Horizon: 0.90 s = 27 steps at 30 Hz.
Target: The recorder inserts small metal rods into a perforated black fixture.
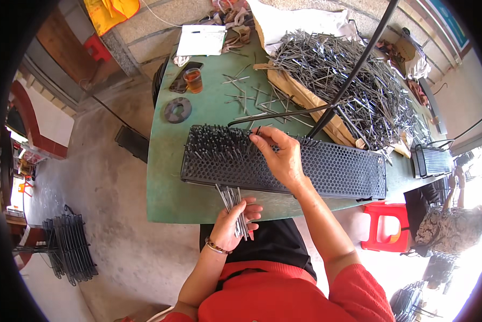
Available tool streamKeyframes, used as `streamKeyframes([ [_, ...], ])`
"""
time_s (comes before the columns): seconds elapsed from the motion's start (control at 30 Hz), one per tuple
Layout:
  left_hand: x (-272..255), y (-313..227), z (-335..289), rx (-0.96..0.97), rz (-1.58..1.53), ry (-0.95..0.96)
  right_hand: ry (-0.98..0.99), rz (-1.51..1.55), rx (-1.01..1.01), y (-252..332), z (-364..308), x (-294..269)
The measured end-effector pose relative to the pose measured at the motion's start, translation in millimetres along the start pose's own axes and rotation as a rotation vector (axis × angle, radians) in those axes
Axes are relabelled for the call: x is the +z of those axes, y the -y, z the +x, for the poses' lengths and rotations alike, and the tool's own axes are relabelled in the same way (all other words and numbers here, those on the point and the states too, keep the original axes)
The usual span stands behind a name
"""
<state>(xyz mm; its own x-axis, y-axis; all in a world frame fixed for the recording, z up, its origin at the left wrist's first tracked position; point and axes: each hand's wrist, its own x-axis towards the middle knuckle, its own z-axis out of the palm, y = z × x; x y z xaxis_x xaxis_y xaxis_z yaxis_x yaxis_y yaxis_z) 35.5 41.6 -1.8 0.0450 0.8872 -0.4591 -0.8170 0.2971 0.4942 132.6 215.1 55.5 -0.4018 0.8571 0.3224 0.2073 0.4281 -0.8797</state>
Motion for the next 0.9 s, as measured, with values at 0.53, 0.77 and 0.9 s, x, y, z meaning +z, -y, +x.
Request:
streamKeyframes([
  [0.53, 1.4, -0.5, -1.4, -0.011, 0.036, 0.007, 0.013, -0.129, -0.124, -5.2, -1.9, 3.5],
  [0.77, -0.2, 0.2, -1.6, -0.013, 0.044, 0.003, -0.036, -0.298, -0.270, -11.1, -8.4, 14.2],
  [0.9, -0.2, -0.2, -2.0, -0.020, 0.042, -0.002, -0.084, -0.131, -0.137, -11.3, -11.1, 18.9],
])
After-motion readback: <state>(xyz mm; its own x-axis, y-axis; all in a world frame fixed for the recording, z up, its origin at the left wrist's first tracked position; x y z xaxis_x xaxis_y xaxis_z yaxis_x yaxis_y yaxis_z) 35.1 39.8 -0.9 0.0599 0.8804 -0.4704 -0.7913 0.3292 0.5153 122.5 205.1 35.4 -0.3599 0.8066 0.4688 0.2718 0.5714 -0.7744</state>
